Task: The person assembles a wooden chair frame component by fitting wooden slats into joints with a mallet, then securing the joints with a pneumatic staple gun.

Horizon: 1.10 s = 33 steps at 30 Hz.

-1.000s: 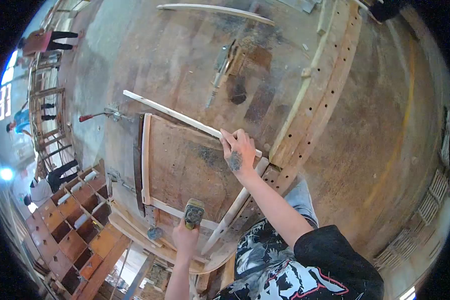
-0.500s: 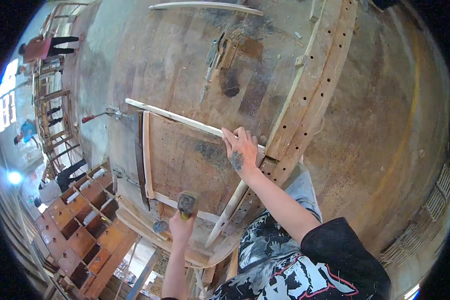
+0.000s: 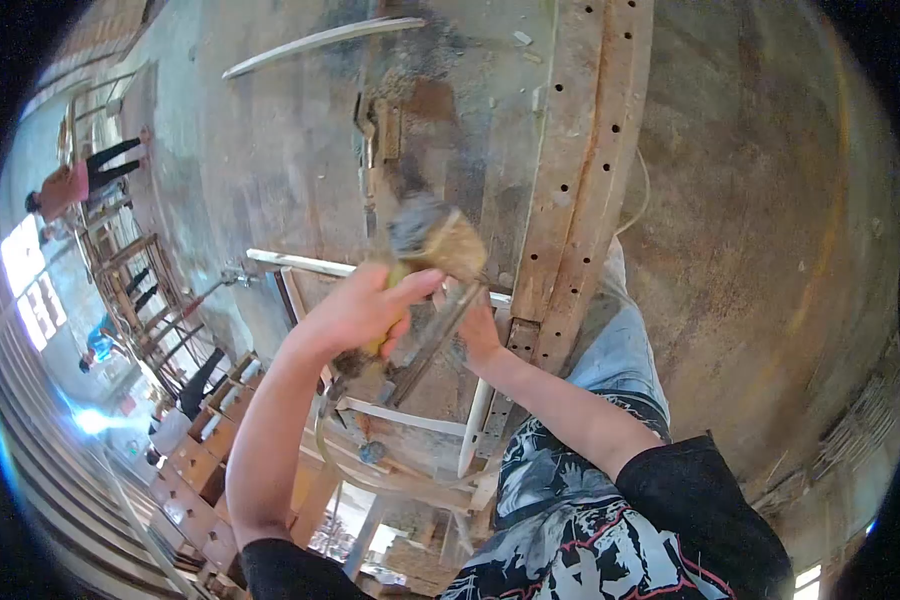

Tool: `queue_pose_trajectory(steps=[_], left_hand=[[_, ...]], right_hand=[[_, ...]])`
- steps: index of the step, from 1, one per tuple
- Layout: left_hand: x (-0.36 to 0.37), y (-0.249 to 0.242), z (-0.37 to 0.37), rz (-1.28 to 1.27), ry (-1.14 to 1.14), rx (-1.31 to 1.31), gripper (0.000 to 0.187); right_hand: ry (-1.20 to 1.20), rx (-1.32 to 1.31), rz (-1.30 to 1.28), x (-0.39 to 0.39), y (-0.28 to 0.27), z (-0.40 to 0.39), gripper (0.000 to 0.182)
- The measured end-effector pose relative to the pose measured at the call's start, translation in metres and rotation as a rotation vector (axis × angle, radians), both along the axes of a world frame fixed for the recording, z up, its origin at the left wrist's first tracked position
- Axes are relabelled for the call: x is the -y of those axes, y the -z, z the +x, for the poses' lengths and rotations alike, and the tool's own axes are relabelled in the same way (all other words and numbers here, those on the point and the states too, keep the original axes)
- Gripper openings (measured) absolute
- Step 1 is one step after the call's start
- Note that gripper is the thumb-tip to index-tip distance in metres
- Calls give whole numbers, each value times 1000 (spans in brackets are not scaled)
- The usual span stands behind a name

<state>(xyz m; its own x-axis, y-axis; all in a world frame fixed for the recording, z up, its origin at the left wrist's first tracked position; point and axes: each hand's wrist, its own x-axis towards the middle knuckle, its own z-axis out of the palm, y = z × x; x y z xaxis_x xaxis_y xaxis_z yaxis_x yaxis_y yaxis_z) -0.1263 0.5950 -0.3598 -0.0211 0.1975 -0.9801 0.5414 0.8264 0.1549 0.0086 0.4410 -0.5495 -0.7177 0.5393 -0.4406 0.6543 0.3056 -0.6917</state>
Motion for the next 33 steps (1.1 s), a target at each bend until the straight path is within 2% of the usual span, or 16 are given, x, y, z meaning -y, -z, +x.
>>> queue_pose_trajectory(steps=[2,5,8,14,16,17,20,22,24,26,29,33], left_hand=[[-24,23,15,-101,94,63,57],[-37,52,24,-218,188,113,60],[-36,65,23,-253,206,119,60],[-38,77,22,-300,266,94,59],[-42,78,24,-314,250,104,60],[-45,76,25,-309,255,99,60],[-55,65,29,-272,245,62,60],[-56,51,20,-225,192,6,61],[-58,33,-4,-152,98,-64,56],[-62,11,-37,-87,23,-169,52],[-62,-20,-87,-23,-68,-362,47],[-51,-40,-147,28,-176,-552,44]], right_hand=[[356,-270,-154,11,19,-9,55],[-157,129,253,17,21,-11,58],[-397,200,265,13,12,-8,61],[-281,128,85,21,21,-13,63],[-263,132,125,20,19,-12,62],[-253,134,144,17,17,-11,62],[-321,133,429,-6,2,0,60],[-410,175,157,-2,5,-6,60],[-261,158,105,0,1,-9,61],[125,81,271,-2,-5,-11,61],[-23,54,190,-37,-26,-16,62],[-88,-127,184,-49,-4,-63,61]])
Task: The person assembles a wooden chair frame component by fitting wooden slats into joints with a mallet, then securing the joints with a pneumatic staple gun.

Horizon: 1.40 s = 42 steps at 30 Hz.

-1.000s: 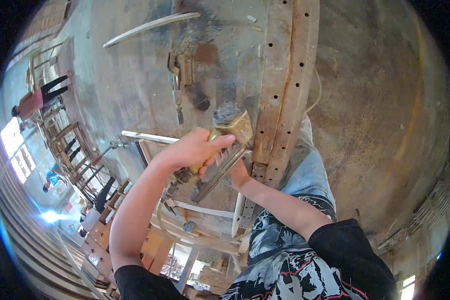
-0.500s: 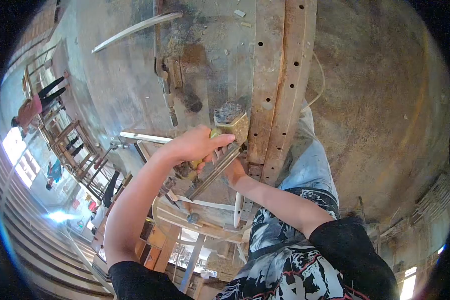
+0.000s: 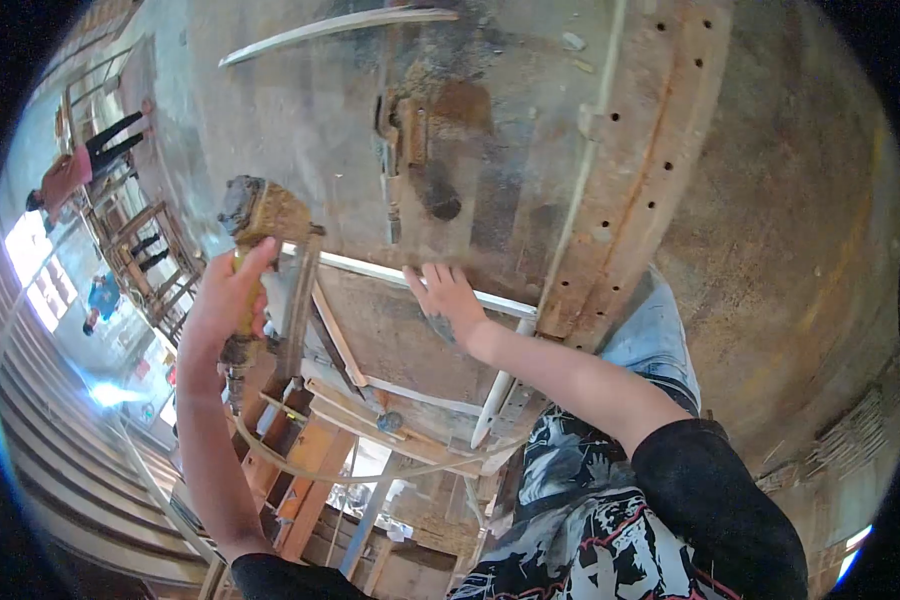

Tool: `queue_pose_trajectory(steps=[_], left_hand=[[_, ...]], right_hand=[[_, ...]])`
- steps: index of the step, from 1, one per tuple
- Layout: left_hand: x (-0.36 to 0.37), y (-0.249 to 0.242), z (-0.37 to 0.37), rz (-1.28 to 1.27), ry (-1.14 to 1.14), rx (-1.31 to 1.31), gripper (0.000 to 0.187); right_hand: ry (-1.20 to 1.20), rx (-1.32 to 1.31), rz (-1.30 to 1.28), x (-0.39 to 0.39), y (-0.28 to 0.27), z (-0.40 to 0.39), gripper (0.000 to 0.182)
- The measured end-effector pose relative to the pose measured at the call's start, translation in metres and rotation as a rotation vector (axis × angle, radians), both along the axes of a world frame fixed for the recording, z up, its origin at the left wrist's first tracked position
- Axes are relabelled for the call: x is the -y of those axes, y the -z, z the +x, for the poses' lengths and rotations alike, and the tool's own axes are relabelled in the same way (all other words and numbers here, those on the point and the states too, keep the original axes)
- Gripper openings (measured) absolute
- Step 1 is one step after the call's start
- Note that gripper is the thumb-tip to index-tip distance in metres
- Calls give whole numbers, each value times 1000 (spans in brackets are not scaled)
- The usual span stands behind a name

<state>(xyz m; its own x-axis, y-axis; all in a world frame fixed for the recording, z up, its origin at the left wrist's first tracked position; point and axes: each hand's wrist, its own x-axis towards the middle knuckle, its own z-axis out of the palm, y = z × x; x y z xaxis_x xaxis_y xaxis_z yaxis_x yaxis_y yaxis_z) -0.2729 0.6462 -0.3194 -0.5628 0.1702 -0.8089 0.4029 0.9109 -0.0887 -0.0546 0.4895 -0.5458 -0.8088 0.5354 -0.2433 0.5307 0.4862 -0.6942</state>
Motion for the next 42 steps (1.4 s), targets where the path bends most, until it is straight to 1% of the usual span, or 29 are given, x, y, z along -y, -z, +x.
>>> queue_pose_trajectory(steps=[1,3,4,5,6,8,9,12,15,18,21,24,27,30,33,34,36,37,39,41,42], left_hand=[[5,-2,-13,5,-14,-32,44],[21,2,-41,7,34,-80,44],[27,4,-51,7,59,-102,44],[25,5,-51,-15,134,-156,45],[29,8,-58,-22,120,-154,46],[42,22,-75,-32,94,-149,47],[45,28,-82,-23,123,-128,48],[39,45,-91,-115,93,-67,52],[53,74,-112,-231,189,-16,57],[52,85,-115,-312,289,-60,57],[48,84,-114,-299,218,-5,59],[43,87,-113,-290,201,12,63],[44,93,-115,-283,247,-26,63],[47,99,-115,-275,288,-38,63],[40,94,-114,-371,263,21,61],[44,88,-111,-301,241,14,60],[63,62,-96,-160,192,-6,58],[73,43,-81,-184,139,-71,47],[129,11,-74,55,-213,160,34],[172,-21,-29,269,-534,206,24],[203,-22,-9,329,-603,246,20]], right_hand=[[-34,-27,-6,-2,6,-15,63],[-98,-76,-15,-1,21,-41,67],[-103,-98,-59,0,23,-45,69],[-106,-118,-103,-4,21,-47,72],[-109,-136,-147,-9,20,-49,75],[-136,-109,-127,-10,17,-48,75],[-147,-95,-115,-10,16,-48,75],[-161,-85,-178,-11,21,-48,76],[-135,-117,-175,-7,20,-46,79],[-146,-84,-190,-8,18,-47,82],[-154,-73,-197,0,22,-49,82],[-111,-102,-159,6,27,-52,85],[-138,-80,-129,6,27,-51,89],[-176,-51,-218,8,26,-53,90],[-127,-76,-159,9,26,-54,85],[-120,-80,-203,9,27,-52,83],[-113,-94,-288,8,25,-50,79],[-84,-117,-270,9,25,-49,76],[-42,-180,-230,17,34,-51,70],[-60,-147,-278,11,27,-53,66],[-68,-125,-295,5,23,-53,64]])
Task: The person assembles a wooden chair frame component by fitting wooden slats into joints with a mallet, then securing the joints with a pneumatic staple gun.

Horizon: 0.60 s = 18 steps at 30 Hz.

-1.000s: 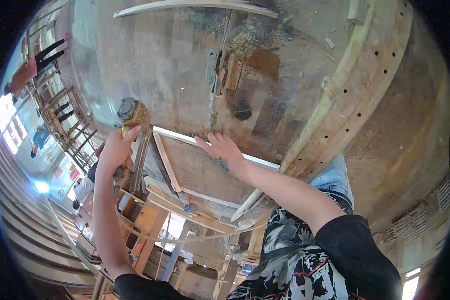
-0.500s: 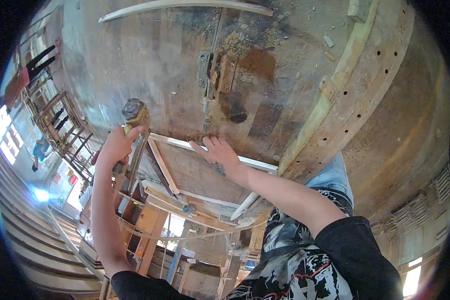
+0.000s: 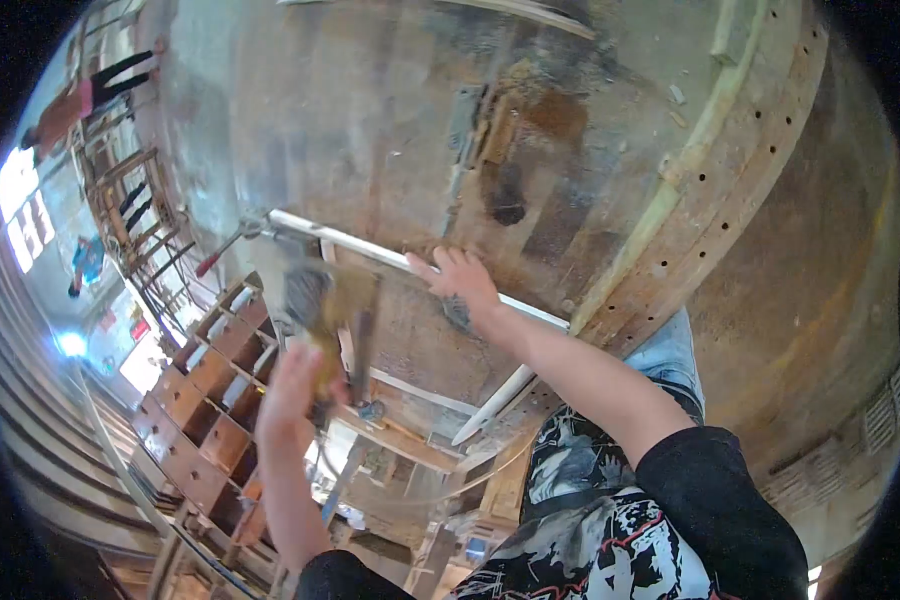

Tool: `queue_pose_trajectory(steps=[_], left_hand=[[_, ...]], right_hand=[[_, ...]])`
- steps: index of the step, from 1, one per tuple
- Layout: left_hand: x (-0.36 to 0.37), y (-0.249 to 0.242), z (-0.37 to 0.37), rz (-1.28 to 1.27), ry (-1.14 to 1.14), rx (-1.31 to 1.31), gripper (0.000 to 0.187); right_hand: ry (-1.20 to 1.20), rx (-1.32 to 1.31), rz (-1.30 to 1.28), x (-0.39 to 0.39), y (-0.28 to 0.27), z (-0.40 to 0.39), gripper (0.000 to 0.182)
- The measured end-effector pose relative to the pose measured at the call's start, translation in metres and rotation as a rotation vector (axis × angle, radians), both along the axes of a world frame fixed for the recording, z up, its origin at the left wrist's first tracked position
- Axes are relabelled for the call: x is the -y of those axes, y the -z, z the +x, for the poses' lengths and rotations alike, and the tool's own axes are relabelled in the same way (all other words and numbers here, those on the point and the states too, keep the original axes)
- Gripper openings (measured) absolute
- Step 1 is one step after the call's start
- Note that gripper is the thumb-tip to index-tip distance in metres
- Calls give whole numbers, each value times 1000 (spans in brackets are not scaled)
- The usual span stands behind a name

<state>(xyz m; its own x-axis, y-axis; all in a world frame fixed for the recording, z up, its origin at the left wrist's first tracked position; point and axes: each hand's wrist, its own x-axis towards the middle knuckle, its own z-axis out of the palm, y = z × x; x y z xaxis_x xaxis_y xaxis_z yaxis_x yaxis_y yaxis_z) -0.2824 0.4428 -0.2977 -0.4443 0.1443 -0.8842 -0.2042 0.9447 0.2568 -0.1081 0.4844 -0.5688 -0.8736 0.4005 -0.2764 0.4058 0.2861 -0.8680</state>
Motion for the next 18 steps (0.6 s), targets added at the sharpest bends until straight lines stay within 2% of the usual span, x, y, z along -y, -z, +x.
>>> queue_pose_trajectory(steps=[1,4,5,8,9,12,13,15,18], left_hand=[[31,-1,19,61,-71,35,16],[93,0,85,28,-88,79,18],[126,5,103,16,-165,107,19],[217,18,149,-35,-5,-98,26],[250,22,162,-136,99,-231,47],[366,47,192,-348,461,-621,64],[392,52,195,-445,386,-564,71],[460,77,205,-430,300,-610,73],[522,103,213,-496,240,-650,76]], right_hand=[[-20,32,-15,-7,-8,1,61],[29,9,180,3,-1,-1,66],[40,-28,202,3,0,1,66],[-38,44,205,-1,-13,2,64],[-24,73,188,-1,-19,2,66],[8,104,231,8,-18,11,77],[33,85,260,13,-16,18,81],[88,40,331,19,-19,39,90],[87,195,390,27,-31,76,108]])
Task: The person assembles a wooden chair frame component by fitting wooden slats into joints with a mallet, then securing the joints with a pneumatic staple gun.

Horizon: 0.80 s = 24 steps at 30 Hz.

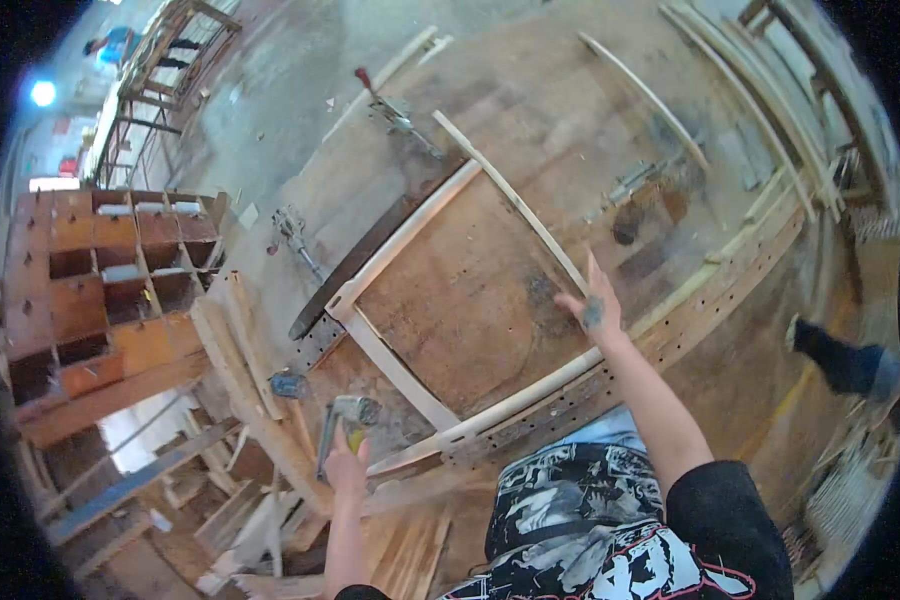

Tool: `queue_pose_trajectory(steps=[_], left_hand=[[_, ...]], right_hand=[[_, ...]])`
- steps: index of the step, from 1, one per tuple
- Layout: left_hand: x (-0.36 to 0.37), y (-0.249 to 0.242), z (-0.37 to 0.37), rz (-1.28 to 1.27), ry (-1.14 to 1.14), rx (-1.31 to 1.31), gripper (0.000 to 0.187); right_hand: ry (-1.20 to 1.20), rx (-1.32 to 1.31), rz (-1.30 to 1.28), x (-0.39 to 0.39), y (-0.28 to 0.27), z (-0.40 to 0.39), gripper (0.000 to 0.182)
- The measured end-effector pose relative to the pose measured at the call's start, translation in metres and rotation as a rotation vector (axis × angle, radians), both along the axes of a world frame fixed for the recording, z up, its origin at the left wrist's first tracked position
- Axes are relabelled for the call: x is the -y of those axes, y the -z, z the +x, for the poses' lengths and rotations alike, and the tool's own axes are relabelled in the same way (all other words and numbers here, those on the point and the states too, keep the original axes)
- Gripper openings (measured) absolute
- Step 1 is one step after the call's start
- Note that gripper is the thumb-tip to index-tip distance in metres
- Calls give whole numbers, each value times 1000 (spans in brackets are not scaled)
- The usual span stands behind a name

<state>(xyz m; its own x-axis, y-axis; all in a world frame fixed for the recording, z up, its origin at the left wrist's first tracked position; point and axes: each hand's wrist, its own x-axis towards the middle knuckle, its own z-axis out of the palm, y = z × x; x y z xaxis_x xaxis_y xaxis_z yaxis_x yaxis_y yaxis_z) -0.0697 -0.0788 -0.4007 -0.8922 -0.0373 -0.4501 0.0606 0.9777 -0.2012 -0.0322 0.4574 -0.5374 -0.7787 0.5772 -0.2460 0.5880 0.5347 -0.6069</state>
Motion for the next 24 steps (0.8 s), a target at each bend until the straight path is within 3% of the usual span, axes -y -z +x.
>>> queue_pose_trajectory(steps=[4,8,10,13,15,17,18,19,20,22,24], left_hand=[[67,39,6,71,-80,-29,76],[105,67,19,209,56,-179,70],[102,50,11,230,166,-284,60],[89,40,-36,466,-78,-341,42],[51,19,-95,600,-104,-543,31],[39,66,-154,782,-153,-702,28],[25,86,-185,826,-427,-623,30],[-2,82,-224,1333,-787,-468,38],[-23,84,-262,1546,-906,-438,45],[-64,99,-331,1651,-1022,-489,64],[-87,88,-399,1663,-1141,-365,78]], right_hand=[[79,293,81,20,-23,17,117],[109,375,70,21,-26,8,119],[108,412,62,20,-30,4,120],[115,446,60,20,-28,-2,121],[148,485,31,23,-39,-8,121],[161,484,23,25,-40,-13,119],[171,486,18,26,-40,-10,119],[166,481,41,26,-36,-7,120],[162,474,64,25,-27,-3,121],[173,471,68,21,-18,1,122],[207,480,23,22,-14,4,122]])
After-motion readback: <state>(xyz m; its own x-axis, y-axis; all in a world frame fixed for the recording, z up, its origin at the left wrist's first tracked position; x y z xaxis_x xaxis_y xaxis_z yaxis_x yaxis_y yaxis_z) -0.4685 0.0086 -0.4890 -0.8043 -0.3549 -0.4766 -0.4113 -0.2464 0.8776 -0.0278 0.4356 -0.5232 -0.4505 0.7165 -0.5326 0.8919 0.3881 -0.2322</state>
